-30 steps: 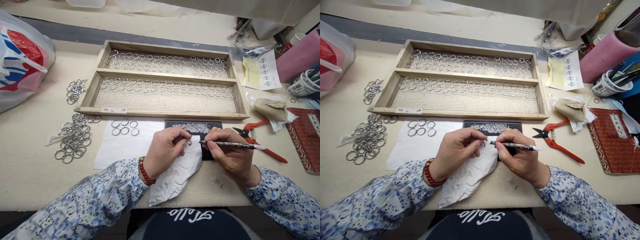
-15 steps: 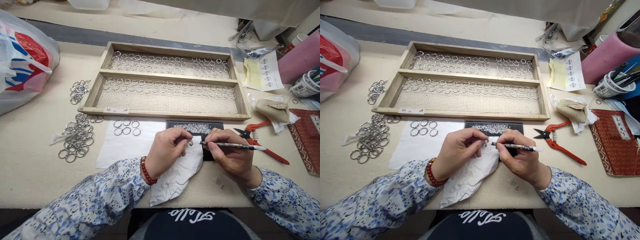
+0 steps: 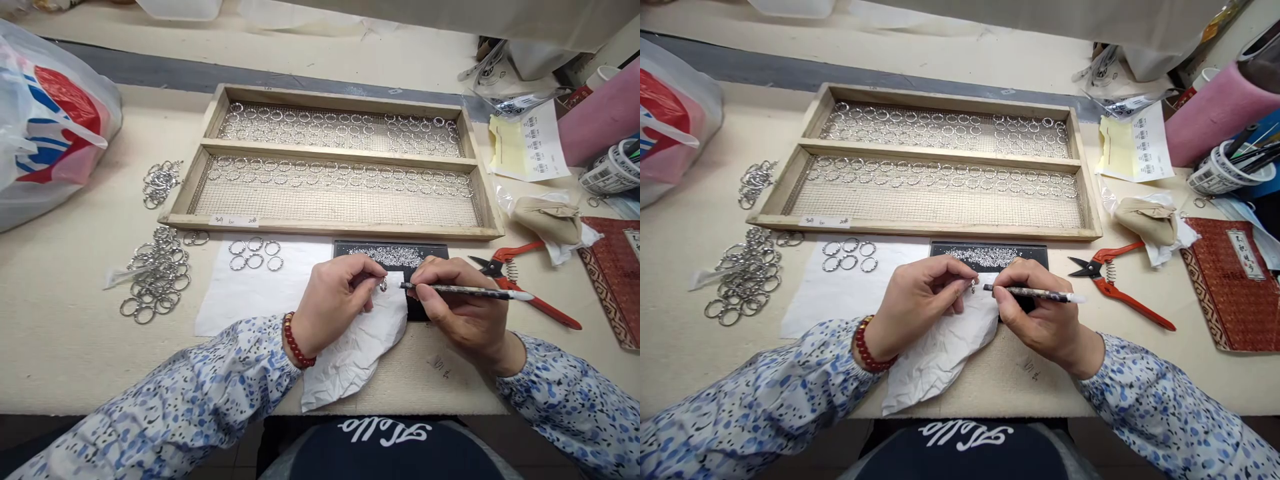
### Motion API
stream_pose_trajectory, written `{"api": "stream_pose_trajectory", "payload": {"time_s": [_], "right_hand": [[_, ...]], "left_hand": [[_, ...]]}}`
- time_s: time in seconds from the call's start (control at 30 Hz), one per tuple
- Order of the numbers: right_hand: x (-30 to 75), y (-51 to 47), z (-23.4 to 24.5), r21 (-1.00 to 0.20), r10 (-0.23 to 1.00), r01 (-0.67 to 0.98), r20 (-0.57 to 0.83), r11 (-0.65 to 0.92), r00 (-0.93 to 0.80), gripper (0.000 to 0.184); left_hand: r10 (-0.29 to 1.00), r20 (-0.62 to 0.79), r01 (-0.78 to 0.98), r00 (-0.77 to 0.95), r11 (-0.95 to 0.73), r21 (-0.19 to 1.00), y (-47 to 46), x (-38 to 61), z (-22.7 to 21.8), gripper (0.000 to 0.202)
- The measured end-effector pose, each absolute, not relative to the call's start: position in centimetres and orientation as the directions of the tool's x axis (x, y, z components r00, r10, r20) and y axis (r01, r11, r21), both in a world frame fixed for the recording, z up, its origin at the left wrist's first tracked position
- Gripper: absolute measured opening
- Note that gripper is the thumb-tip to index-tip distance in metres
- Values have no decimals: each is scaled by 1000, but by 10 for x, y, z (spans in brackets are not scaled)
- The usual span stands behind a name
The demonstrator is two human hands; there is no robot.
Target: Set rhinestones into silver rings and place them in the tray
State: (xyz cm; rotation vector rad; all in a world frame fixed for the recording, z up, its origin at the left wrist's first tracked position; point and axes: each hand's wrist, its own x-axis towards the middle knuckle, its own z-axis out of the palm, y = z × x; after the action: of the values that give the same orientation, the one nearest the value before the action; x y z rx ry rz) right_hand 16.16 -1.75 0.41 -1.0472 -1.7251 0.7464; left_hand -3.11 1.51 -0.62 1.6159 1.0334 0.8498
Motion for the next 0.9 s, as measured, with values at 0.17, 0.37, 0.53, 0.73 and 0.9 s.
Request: {"api": "stream_pose_trajectory", "payload": {"time_s": [0.17, 0.37, 0.53, 0.73, 0.9], "right_hand": [[161, -18, 4, -838, 895, 316, 406, 445, -184, 12], [162, -18, 4, -842, 899, 316, 395, 437, -189, 11], [162, -17, 6, -822, 893, 350, 417, 449, -167, 12], [167, -14, 4, -763, 895, 506, 444, 402, -41, 7], [172, -9, -1, -718, 923, 619, 383, 320, -32, 5]], "left_hand": [[919, 42, 223, 392, -139, 965, 15, -31, -6, 15], [918, 49, 223, 393, -147, 964, 15, -31, -6, 15], [919, 46, 212, 391, -138, 967, 16, -31, -6, 15], [920, 53, 221, 388, -149, 964, 16, -32, -6, 13], [923, 55, 226, 381, -151, 962, 15, -31, -7, 14]]}}
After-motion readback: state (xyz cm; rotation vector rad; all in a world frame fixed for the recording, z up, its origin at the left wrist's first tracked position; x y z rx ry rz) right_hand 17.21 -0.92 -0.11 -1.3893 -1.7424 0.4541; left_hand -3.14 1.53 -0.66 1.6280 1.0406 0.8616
